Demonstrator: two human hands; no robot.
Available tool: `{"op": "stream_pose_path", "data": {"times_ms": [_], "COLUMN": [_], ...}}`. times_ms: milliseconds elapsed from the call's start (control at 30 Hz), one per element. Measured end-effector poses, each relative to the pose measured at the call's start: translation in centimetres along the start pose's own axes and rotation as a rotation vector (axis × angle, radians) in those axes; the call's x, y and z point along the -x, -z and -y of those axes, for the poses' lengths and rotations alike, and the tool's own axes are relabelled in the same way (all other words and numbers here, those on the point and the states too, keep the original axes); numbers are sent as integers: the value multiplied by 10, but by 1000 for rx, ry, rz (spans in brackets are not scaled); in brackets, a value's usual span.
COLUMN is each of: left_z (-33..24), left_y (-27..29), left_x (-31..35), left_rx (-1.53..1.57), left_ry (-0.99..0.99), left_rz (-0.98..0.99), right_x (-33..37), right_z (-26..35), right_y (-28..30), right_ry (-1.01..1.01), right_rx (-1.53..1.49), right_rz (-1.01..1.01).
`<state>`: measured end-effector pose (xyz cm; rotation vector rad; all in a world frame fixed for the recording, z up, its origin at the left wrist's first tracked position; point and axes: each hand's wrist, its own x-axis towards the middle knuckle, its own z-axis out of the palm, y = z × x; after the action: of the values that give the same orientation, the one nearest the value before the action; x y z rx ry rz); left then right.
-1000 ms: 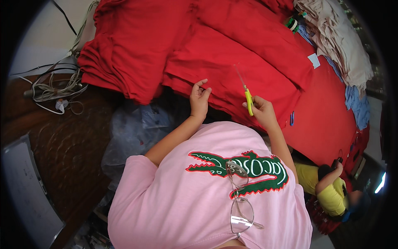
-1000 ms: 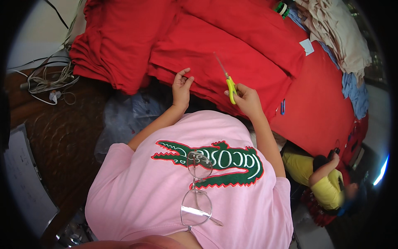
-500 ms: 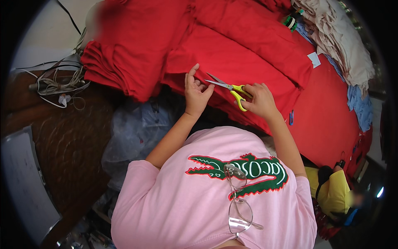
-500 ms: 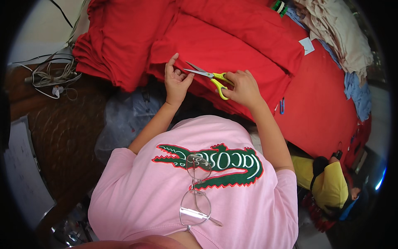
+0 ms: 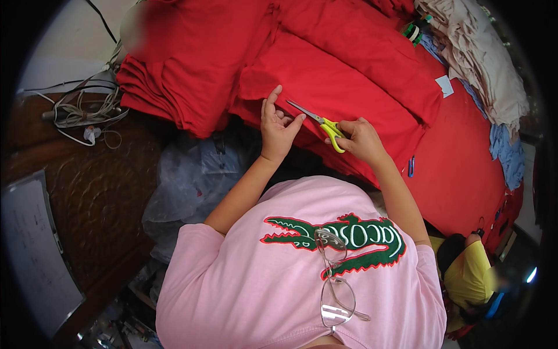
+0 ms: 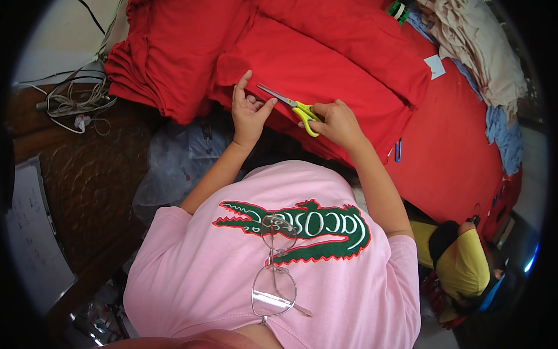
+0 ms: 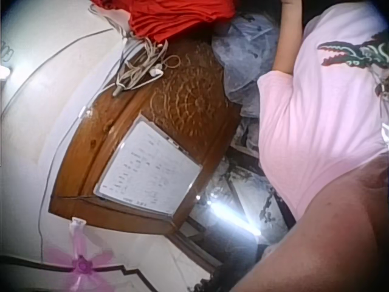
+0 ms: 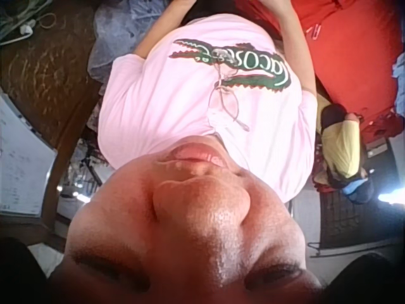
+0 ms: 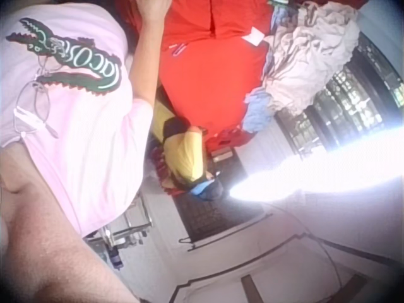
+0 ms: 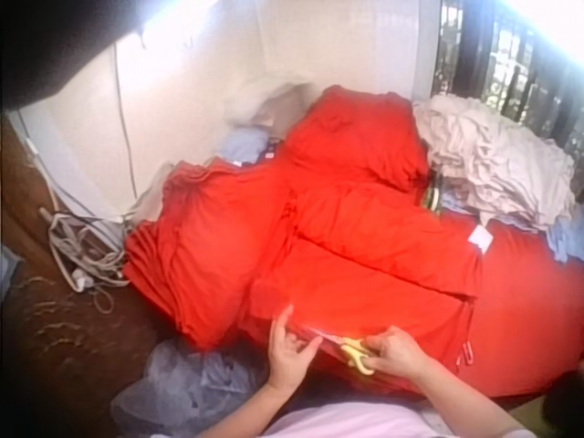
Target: The person attaches tags to red shirts using a tagging gun, organizes the shirts in a stack, and trims excess threads from the collars with shears.
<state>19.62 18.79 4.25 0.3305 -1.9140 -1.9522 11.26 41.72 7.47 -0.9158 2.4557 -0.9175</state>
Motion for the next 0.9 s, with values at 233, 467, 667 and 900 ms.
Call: {"op": "stream_pose_path", "data": {"times_ms": [233, 467, 667, 900], "left_z": [25, 5, 4, 19], "left_y": [6, 8, 13, 20], "left_x": [-12, -13, -17, -27], "left_rx": [84, 79, 63, 184], "left_ry": [-43, 8, -2, -13], "left_rz": [-86, -33, -40, -111], "right_x": [-3, -19, -23, -29], "right_z": [5, 22, 10, 19], "right_y": [3, 2, -7, -9], "right_ry": [-3, 62, 1, 9], "right_rx": [-13, 31, -44, -44], "right_rz": [10, -77, -12, -33]}}
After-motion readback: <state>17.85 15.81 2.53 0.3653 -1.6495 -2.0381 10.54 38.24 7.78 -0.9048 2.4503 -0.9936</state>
